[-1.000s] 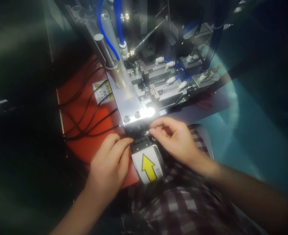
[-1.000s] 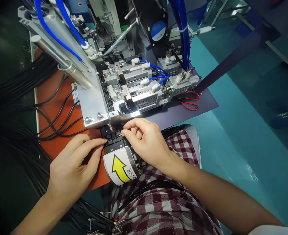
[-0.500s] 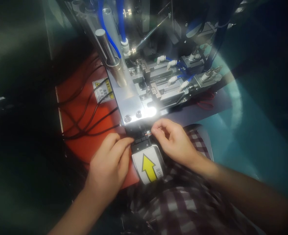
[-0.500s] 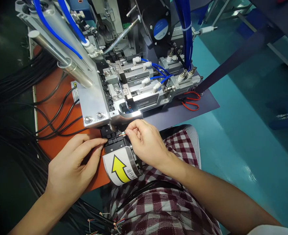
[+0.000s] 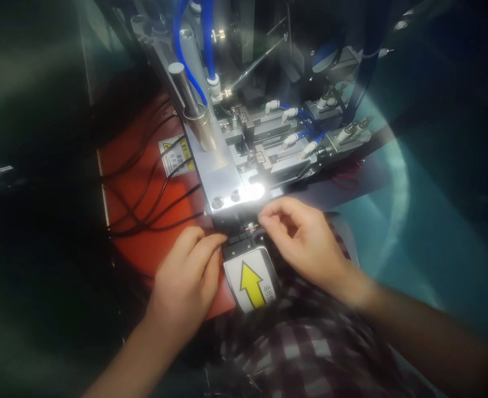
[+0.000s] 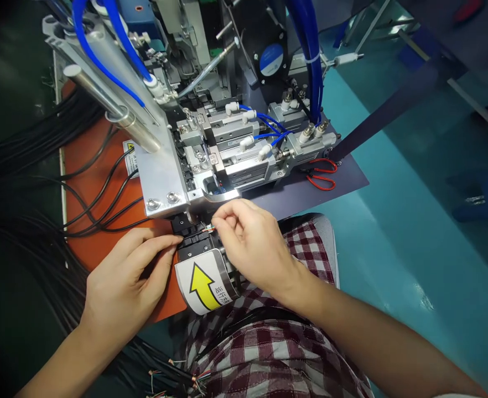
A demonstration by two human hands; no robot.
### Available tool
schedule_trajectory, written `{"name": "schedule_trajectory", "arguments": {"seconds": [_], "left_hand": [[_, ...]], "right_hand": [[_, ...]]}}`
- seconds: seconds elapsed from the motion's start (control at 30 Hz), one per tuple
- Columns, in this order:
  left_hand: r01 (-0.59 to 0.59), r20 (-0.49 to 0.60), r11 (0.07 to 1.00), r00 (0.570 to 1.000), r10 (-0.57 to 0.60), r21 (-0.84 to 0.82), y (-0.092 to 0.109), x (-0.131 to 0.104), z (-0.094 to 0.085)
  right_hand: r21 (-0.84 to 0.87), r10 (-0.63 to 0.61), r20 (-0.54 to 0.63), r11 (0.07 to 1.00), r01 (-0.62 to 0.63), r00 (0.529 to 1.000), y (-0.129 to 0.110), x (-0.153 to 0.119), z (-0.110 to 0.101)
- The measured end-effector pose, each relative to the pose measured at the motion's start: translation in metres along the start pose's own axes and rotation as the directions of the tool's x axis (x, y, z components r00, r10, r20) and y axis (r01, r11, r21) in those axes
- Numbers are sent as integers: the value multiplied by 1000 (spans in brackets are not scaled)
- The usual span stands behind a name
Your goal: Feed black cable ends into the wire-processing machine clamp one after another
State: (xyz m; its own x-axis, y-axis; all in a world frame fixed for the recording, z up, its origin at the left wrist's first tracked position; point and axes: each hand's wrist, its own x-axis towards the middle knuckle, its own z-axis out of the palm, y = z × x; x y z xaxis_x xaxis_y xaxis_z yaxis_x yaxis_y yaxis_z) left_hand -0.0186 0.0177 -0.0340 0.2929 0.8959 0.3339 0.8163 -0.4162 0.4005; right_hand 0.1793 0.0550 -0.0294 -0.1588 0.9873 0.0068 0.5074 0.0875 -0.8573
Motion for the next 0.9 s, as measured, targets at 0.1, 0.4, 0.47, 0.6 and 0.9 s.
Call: {"name": "schedule_trajectory", "arguments": {"seconds": [0.1,0.4,0.47,0.6,0.9], "left_hand": [[3,-2,1000,1000,-3,-21,0,-1,0],[-15,-15,1000,1000,15,-5,0,1,1],[-19,-18,1000,1000,19,-5,0,1,0],[-15,-18,1000,1000,15,-2,0,1,0],[-10,-14,1000,1000,10,-12,-3,0,2]], "right_hand": [[-40,-126,0,991,126,992,-4,0,5],[-92,-199,-14,976,197,980,1,3,11],[-82,-213,-12,974,211,977,0,4,10],[-81,-223,-2,972,222,975,1,5,8],[172,127,85,975,-140,988,12,0,12]]}}
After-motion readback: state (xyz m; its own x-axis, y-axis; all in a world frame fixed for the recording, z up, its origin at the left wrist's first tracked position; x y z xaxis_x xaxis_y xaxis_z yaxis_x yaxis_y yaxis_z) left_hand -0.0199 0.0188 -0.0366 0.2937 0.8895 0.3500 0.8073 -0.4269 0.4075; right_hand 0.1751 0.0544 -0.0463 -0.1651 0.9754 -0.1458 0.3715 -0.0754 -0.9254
